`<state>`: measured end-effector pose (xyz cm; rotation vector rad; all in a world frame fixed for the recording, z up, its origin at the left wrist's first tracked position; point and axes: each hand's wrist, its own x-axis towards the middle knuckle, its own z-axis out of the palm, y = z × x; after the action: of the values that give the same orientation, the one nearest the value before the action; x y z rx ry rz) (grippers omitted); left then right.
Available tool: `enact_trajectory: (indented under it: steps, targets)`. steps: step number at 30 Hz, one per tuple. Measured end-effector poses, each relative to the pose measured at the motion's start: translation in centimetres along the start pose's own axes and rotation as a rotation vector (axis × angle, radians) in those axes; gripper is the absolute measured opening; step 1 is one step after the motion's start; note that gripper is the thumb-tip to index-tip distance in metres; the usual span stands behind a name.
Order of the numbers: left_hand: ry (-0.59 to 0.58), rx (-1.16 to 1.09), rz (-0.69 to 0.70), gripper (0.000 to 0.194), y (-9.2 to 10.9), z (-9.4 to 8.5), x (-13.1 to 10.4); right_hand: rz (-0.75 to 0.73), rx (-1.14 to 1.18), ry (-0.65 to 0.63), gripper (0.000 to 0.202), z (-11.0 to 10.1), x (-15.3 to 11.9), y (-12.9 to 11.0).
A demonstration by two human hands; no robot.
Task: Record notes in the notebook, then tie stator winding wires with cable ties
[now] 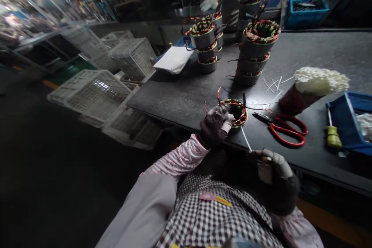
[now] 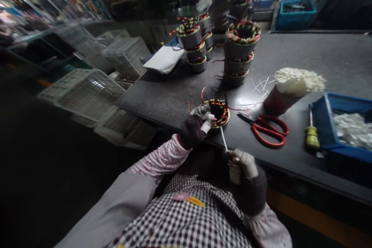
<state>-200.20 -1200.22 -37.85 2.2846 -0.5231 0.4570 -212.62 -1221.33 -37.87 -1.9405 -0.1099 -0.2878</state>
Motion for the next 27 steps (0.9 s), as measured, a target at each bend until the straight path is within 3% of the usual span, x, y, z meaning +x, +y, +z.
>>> enact_trajectory:
  steps: [4, 7, 10, 12, 14, 23, 27]
  targets:
    - [-0.081, 0.034, -0.11, 0.025, 0.8, 0.2, 0.5, -0.156, -0.158, 0.033, 0.02, 1.6, 3.9, -0.3]
    - [-0.04, -0.18, -0.293, 0.027, 1.3, 0.7, 0.6, -0.143, 0.009, 0.003, 0.023, 2.5, 6.0, 0.1]
    - [0.01, -0.432, -0.434, 0.034, 1.2, 1.0, 0.5, 0.084, 0.217, -0.063, 0.021, 2.3, 7.4, 0.1]
    - [0.004, -0.451, -0.359, 0.022, 0.9, 1.0, 0.5, 0.268, 0.263, -0.096, 0.029, 1.9, 8.0, -0.3]
    - [-0.003, -0.426, -0.271, 0.014, 0.6, 0.8, 0.5, 0.333, 0.245, -0.114, 0.036, 1.6, 8.6, -0.7]
    - [-0.045, -0.339, -0.223, 0.016, 1.0, -0.3, 0.8, 0.043, -0.068, -0.206, 0.038, 2.5, 10.3, 0.2]
    - [-0.07, -0.386, -0.135, 0.013, 0.6, -0.6, 1.1, -0.191, -0.272, -0.1, 0.033, 2.4, 10.3, 0.3]
